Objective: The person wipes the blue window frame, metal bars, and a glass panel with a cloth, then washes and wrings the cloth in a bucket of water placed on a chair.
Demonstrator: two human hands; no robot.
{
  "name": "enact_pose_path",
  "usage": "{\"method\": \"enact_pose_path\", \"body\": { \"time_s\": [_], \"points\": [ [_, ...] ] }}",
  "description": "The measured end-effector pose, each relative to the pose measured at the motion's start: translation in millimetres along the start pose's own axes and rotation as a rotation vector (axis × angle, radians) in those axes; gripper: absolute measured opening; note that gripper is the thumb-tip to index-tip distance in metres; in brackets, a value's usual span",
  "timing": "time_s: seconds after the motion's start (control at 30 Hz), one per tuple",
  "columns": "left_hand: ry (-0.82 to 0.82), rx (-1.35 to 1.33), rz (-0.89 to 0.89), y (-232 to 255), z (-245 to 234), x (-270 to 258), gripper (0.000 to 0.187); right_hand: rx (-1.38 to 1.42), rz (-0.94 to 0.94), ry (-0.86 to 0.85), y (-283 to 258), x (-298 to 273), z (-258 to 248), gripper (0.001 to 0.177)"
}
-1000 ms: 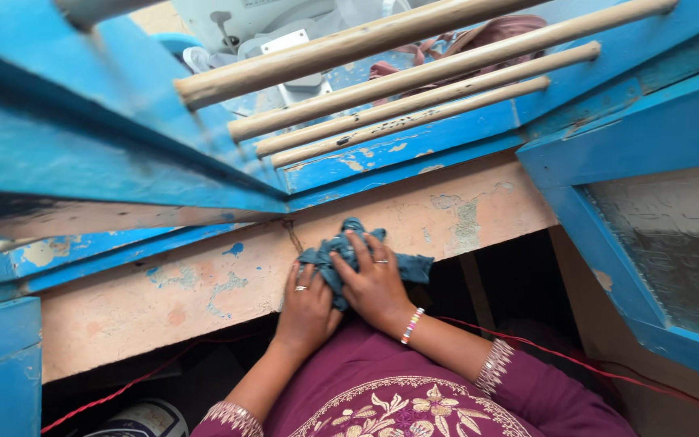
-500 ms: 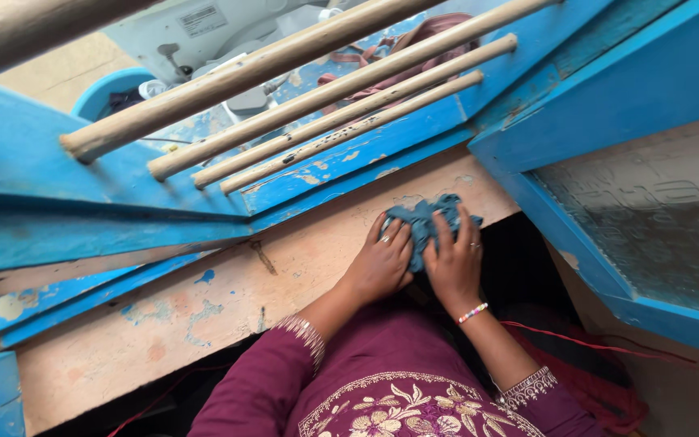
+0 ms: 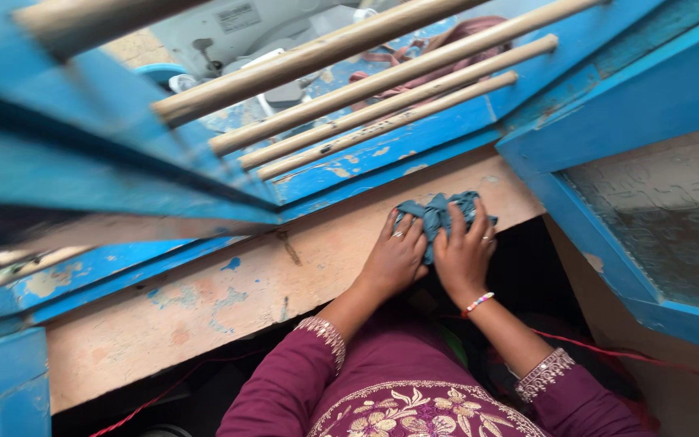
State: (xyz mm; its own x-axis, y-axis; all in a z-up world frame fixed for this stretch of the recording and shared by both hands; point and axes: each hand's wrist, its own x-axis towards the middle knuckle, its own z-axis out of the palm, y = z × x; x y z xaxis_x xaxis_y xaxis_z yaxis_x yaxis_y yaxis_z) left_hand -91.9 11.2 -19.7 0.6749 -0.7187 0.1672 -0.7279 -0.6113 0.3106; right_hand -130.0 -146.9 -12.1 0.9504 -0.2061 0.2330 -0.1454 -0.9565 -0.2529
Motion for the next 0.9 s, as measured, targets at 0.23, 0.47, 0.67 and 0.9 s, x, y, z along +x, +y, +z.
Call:
{"method": "enact_pose_path", "body": {
  "time_s": [0.23,0.47,0.67,0.9],
  "points": [
    [0.024,0.027,-0.114,-38,-39,-93,0.072,0.042,-0.203,-0.049,-88,-20,22,0.055],
    [0.098,0.06,-0.274,-64,-60,-187,0.066,0.173,-0.407,-0.158,-181,-42,28,0.059],
    [0.197,0.082,-0.416,-95,-36,-272,0.069,0.261,-0.627,-0.312,-253,-59,29,0.057],
    [0.524,0.475,-0.203,-141,-17,-298,0.049,0.259,-0.854,-0.275,-267,-72,64,0.059]
  ]
}}
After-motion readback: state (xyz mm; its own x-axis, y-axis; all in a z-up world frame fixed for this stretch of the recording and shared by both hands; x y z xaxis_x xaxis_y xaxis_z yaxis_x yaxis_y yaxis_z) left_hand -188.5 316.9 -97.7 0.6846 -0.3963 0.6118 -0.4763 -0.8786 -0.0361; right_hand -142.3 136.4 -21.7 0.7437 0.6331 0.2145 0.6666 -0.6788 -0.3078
